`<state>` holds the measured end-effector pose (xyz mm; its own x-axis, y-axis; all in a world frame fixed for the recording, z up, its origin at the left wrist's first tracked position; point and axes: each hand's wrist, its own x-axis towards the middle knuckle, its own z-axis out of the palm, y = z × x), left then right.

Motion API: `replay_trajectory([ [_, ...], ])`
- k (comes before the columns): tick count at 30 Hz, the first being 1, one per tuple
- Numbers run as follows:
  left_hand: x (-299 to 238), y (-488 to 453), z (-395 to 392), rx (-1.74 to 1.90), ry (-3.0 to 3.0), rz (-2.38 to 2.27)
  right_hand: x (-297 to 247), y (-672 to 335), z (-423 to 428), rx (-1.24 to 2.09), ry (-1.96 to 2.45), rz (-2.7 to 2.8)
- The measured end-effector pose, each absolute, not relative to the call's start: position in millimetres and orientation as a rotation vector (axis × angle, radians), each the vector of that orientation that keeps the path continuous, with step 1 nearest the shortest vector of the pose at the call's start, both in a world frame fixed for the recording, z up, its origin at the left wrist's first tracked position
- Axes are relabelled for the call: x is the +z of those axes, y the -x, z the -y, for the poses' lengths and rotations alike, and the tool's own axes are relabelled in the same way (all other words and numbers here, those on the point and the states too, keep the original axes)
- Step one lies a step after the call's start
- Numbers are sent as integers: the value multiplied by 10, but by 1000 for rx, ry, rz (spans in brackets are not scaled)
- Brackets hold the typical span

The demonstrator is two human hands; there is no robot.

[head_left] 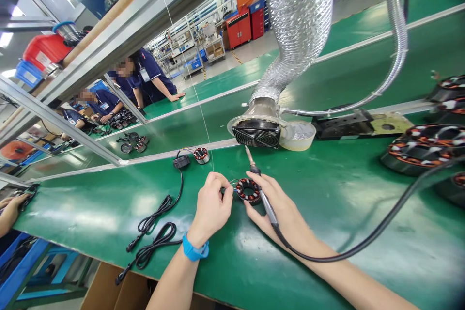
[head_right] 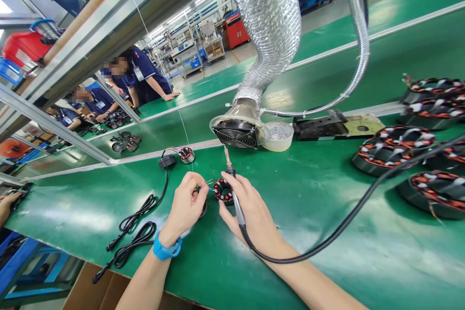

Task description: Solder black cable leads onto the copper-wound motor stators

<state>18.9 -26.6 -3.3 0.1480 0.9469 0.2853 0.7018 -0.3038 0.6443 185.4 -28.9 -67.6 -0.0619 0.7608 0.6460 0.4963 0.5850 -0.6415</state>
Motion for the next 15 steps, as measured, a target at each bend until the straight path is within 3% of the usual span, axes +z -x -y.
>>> replay_trajectory([
  [9,28,-112,236,942,-2011,-1472,-776,-1872,98,518,935,1772],
  [15,248,137,57,476,-1968,-1495,-719,-2064,18,588,905,1824],
])
